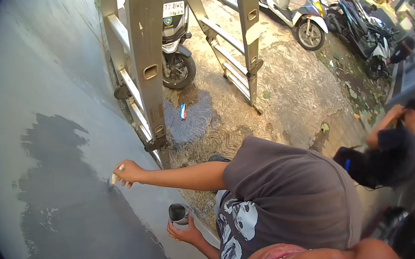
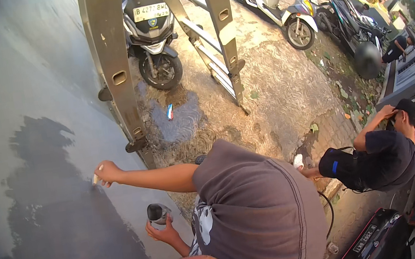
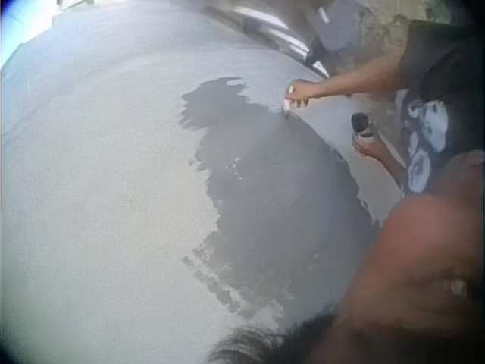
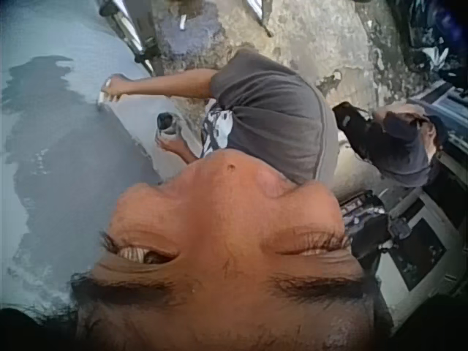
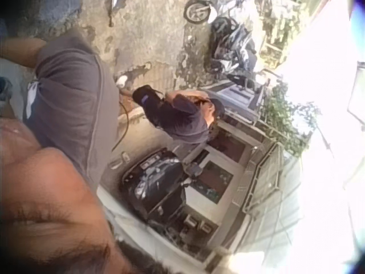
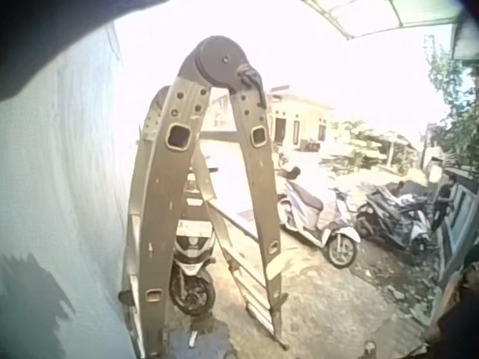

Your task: The person paints a wall using a paint brush and a small container of gray paint.

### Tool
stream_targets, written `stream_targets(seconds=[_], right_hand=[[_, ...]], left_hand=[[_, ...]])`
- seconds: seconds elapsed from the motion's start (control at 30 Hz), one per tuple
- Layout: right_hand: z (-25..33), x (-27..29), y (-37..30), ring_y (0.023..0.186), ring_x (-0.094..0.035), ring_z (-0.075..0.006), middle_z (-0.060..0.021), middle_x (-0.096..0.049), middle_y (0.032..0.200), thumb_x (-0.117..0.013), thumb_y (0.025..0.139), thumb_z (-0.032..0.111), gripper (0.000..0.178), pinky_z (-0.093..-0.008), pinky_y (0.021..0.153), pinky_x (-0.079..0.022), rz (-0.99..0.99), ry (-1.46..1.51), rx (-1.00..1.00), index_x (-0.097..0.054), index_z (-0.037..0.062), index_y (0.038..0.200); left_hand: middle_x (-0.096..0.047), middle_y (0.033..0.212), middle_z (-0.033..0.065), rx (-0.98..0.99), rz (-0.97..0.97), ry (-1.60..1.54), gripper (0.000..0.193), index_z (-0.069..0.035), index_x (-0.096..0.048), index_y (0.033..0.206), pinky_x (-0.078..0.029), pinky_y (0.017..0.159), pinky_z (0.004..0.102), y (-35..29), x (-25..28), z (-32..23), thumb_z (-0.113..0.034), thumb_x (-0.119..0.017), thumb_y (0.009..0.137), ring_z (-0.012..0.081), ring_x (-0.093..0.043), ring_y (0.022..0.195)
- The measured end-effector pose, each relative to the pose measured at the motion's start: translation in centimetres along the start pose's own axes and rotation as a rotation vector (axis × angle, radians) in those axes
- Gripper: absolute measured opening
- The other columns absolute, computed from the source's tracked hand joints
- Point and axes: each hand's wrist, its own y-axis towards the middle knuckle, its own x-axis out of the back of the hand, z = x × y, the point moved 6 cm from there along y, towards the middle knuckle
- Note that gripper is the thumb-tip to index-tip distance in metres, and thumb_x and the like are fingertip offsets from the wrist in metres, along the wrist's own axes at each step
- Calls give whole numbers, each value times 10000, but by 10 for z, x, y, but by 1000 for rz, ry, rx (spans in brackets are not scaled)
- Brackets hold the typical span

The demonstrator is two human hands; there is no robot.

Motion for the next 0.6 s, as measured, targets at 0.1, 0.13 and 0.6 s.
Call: stream_targets(seconds=[0.1, 0.13, 0.6], right_hand=[[98, -65, -50, 675, -704, -170, -142, -704, 950, -585, 1019, 247, 321, -293, 437, -552, 222, 72, 217, -646, -30, 1167], [137, -88, -76, 672, -701, -171, -148, -699, 943, -576, 1025, 246, 319, -291, 425, -541, 305, 98, 323, -648, -38, 1151], [169, -35, -47, 647, -623, -157, -104, -697, 847, -503, 1076, 318, 292, -310, 464, -463, 248, 314, 243, -579, 53, 979]], left_hand=[[-565, 1325, 97, -1, 37, -71, 836, -74, -565, 1347, -376, 1008, 513, 3, 3, 11, -228, -968, 631, 339, -531, 1238], [-565, 1325, 97, -21, 52, -68, 836, -74, -565, 1347, -376, 1008, 513, 6, 10, 14, -228, -968, 631, 339, -531, 1238], [-578, 1246, 144, -107, 48, -225, 827, -6, -582, 1307, -461, 802, 403, 42, -24, -15, -302, -978, 644, 309, -569, 1034]])
